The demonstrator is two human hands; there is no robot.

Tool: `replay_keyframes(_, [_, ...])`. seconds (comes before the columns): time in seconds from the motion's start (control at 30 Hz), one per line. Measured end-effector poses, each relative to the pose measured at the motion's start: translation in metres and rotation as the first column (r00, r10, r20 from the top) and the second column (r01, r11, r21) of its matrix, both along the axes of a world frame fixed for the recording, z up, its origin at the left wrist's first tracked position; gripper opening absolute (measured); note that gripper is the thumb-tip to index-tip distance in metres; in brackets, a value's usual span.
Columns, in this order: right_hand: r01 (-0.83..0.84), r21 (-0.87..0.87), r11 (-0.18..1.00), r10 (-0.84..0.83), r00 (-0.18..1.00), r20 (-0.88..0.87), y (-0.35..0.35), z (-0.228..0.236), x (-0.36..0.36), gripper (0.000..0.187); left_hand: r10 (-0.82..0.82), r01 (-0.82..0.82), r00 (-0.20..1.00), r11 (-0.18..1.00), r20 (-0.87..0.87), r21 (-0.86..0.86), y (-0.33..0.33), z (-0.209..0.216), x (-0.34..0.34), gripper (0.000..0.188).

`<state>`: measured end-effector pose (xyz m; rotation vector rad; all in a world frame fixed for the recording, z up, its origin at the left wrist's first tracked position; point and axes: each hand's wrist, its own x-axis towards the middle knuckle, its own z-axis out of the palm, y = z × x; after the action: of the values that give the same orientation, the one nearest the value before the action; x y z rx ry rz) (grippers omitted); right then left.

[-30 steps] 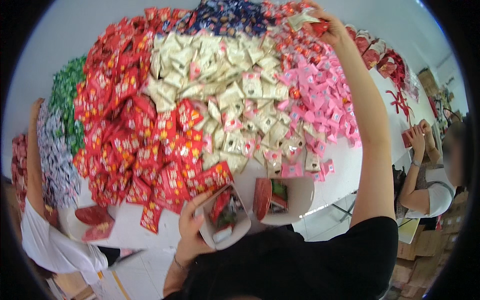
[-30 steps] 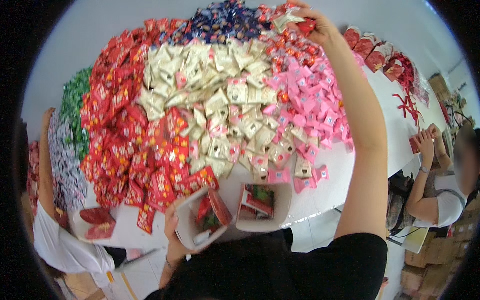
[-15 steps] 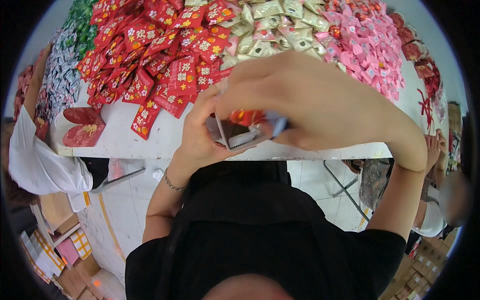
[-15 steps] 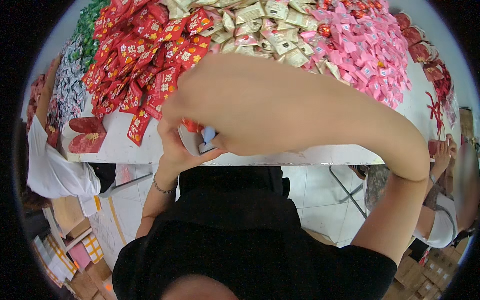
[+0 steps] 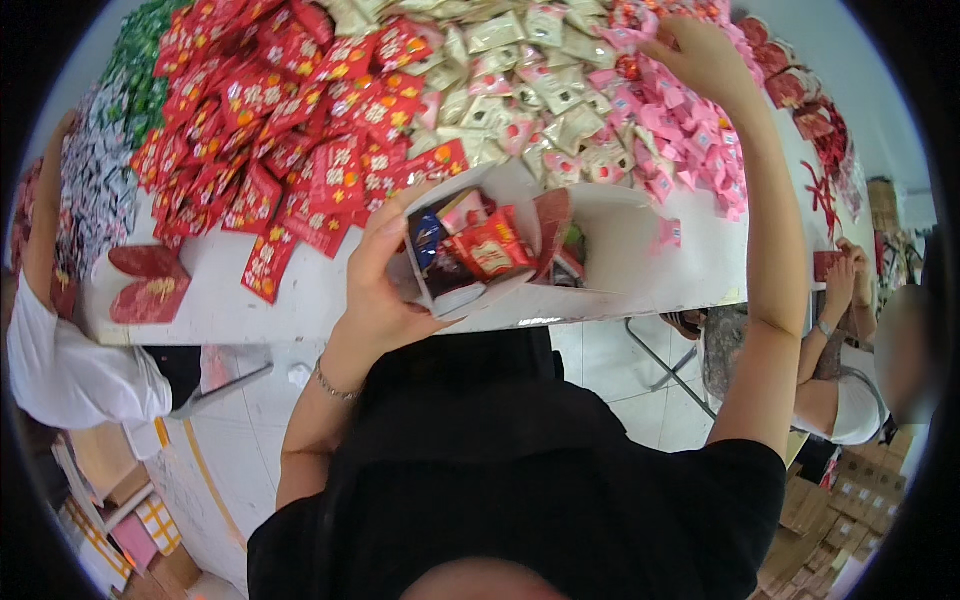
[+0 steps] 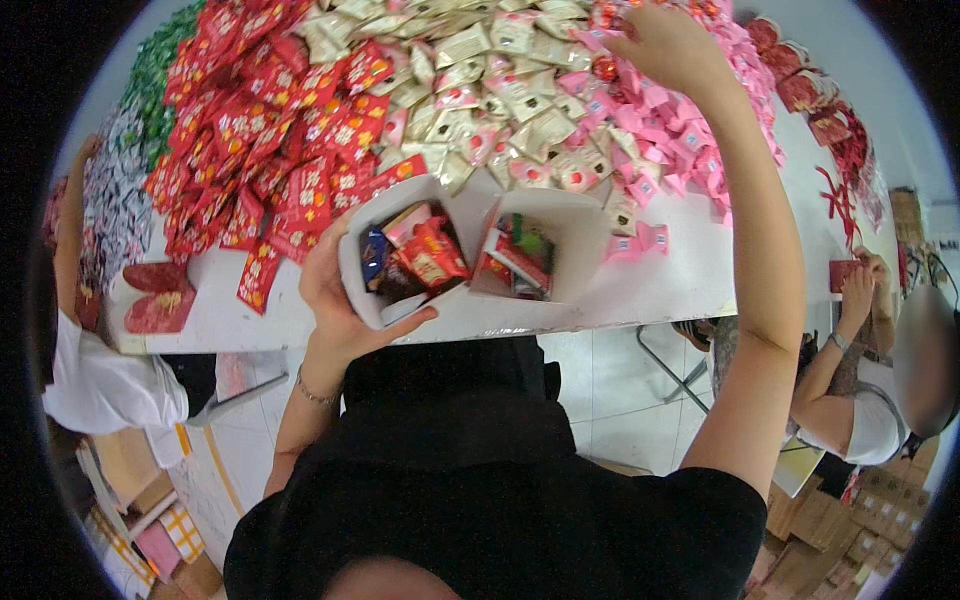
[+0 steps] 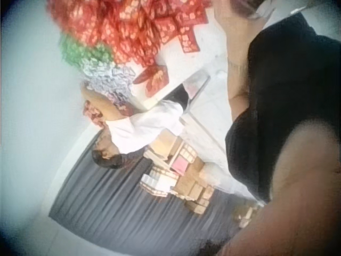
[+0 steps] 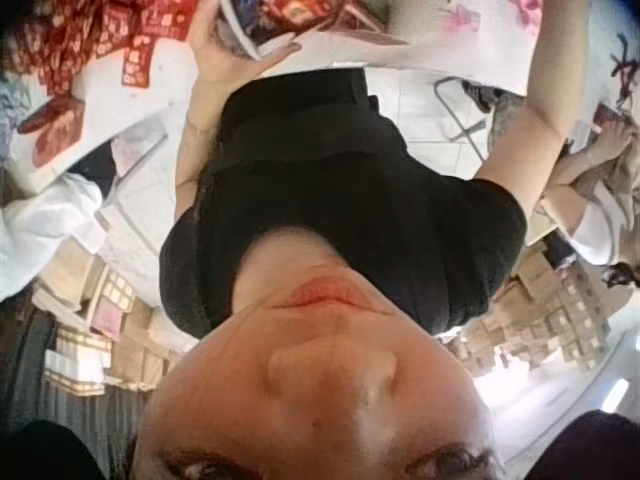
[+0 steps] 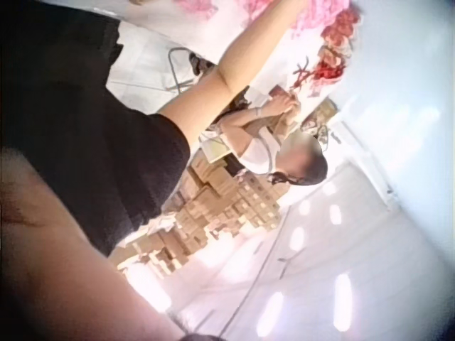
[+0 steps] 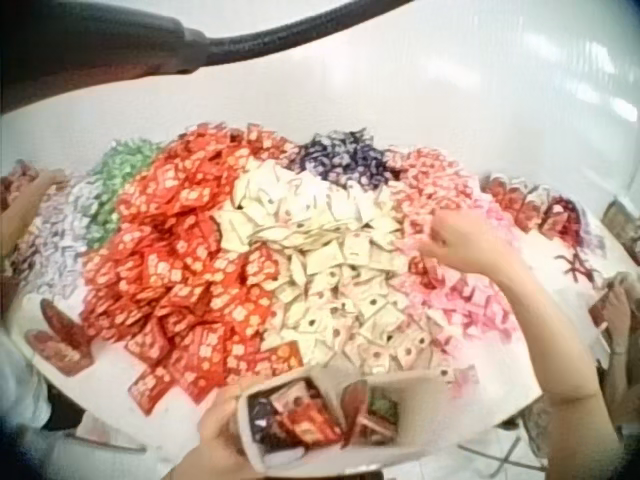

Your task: The person assembles small gift boxes by placing assorted wrapped candies and red packets into open cardboard containers. They then close the boxes and tie them with red ribbons. The process is repeated continuously with multiple boxes.

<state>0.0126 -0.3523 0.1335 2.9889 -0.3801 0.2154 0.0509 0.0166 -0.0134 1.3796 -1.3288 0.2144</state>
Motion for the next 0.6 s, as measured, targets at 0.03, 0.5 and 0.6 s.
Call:
replay_keyframes(0.03, [0.071,-0.061,0.996,-0.074,0.996,-0.049,-0.008,-0.020,0.000,0.033,0.003,-0.003,1.000,0.999,0.000,0.047,0.001,0.009,-0.001,0.115])
replay_keyframes(0.5, [-0.269,0.470,0.841,0.143,0.948,0.286,0.083,0.021,-0.019,0.025,0.107,-0.103,0.994,0.990,0.030,-0.100,-0.001,0.002,0.000,0.102])
replay_keyframes(0.6, [-0.300,0.721,0.625,0.375,0.925,0.059,0.152,0.049,-0.038,0.029,0.025,-0.024,0.999,0.999,0.040,-0.041,0.001,0.001,0.001,0.111])
